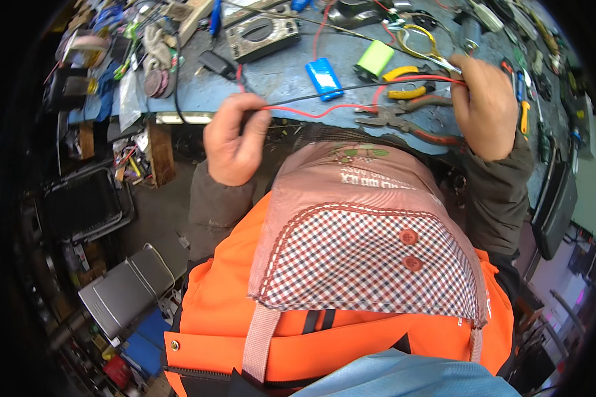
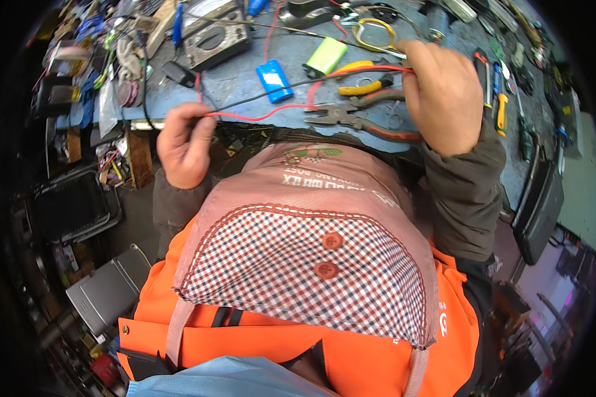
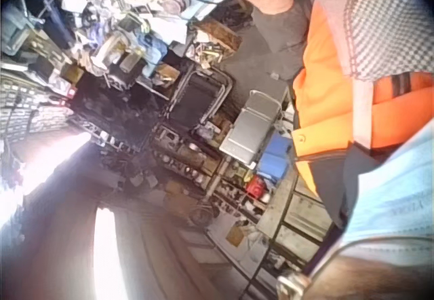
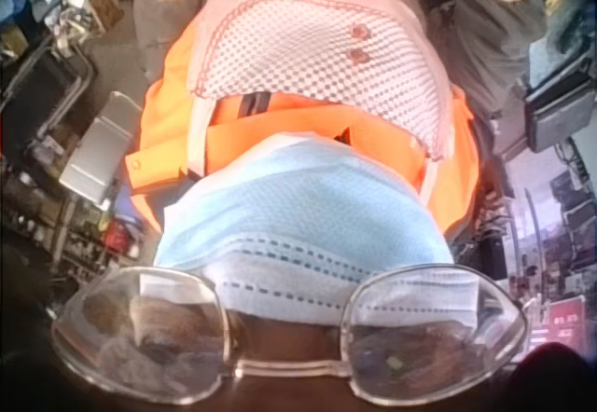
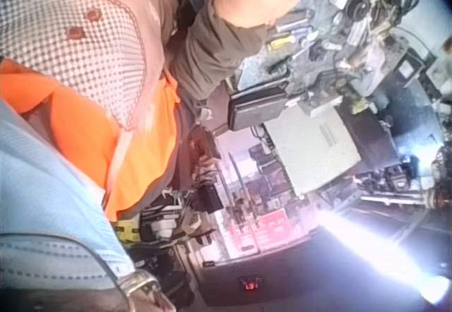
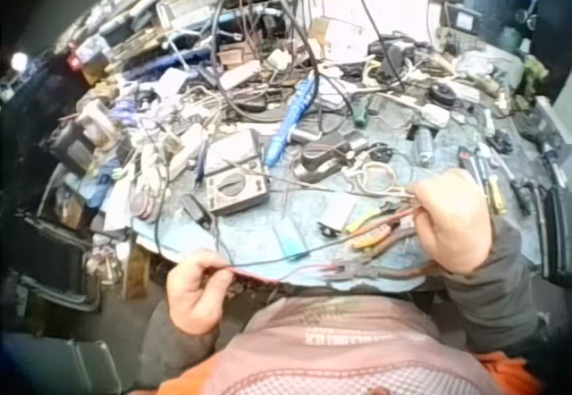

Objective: The person connects a small green circuit board to a cylindrical battery and a round digital timer, then uses multimeter probes to test connections on the board. The person repeatedly attaches and detaches wires and probes while observing the timer display.

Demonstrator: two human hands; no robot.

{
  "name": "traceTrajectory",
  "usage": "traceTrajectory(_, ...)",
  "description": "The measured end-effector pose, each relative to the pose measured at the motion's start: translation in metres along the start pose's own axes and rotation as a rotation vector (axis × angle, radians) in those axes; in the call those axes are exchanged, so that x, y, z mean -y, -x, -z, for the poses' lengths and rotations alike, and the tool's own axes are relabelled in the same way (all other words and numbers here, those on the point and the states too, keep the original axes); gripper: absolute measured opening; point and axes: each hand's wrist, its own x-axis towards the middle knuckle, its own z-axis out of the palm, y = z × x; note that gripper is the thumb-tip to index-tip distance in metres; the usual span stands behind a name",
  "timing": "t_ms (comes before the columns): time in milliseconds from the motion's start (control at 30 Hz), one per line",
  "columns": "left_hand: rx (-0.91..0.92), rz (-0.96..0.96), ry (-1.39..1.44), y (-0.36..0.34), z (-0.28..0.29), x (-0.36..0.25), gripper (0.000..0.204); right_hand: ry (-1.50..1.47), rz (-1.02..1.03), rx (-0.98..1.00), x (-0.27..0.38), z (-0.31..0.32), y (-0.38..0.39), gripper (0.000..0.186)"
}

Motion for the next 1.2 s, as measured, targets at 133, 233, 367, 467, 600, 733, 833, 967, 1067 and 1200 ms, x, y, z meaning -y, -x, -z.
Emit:
traceTrajectory(133, -0.139, 0.000, 0.219, -0.002, -0.008, 0.002, 0.009, -0.122, -0.297, -0.242, -0.028, 0.006, 0.016, 0.013)
traceTrajectory(233, -0.073, 0.019, 0.143, -0.008, -0.011, 0.001, 0.007, -0.495, -0.596, -0.303, -0.034, 0.019, 0.026, 0.013)
traceTrajectory(367, 0.130, 0.033, 0.066, -0.012, -0.017, -0.005, 0.007, -1.156, -0.761, -0.632, -0.024, 0.025, 0.032, 0.032)
traceTrajectory(467, 0.380, 0.080, -0.007, -0.025, -0.014, -0.014, 0.016, -1.309, -0.658, -0.641, -0.022, 0.030, 0.040, 0.042)
traceTrajectory(600, 0.465, 0.037, -0.096, -0.051, -0.017, -0.048, 0.037, -1.233, -0.684, -0.599, -0.021, 0.020, 0.049, 0.031)
traceTrajectory(733, 0.155, 0.039, 0.047, -0.094, -0.042, -0.073, 0.022, -1.153, -0.931, -0.339, -0.016, 0.005, 0.061, 0.018)
traceTrajectory(833, 0.186, -0.116, -0.125, -0.134, -0.081, -0.088, 0.014, -1.117, -0.948, -0.220, -0.013, 0.008, 0.068, 0.020)
traceTrajectory(967, 0.106, -0.733, -0.575, -0.199, -0.139, -0.067, 0.020, -1.126, -0.899, -0.172, -0.007, 0.015, 0.079, 0.025)
traceTrajectory(1067, 0.172, -0.637, -0.853, -0.213, -0.170, -0.064, 0.024, -1.025, -0.861, 0.002, -0.007, 0.025, 0.086, 0.025)
traceTrajectory(1200, 0.217, -0.597, -0.956, -0.218, -0.188, -0.055, 0.026, -0.705, -0.565, -0.209, -0.007, 0.039, 0.081, 0.015)
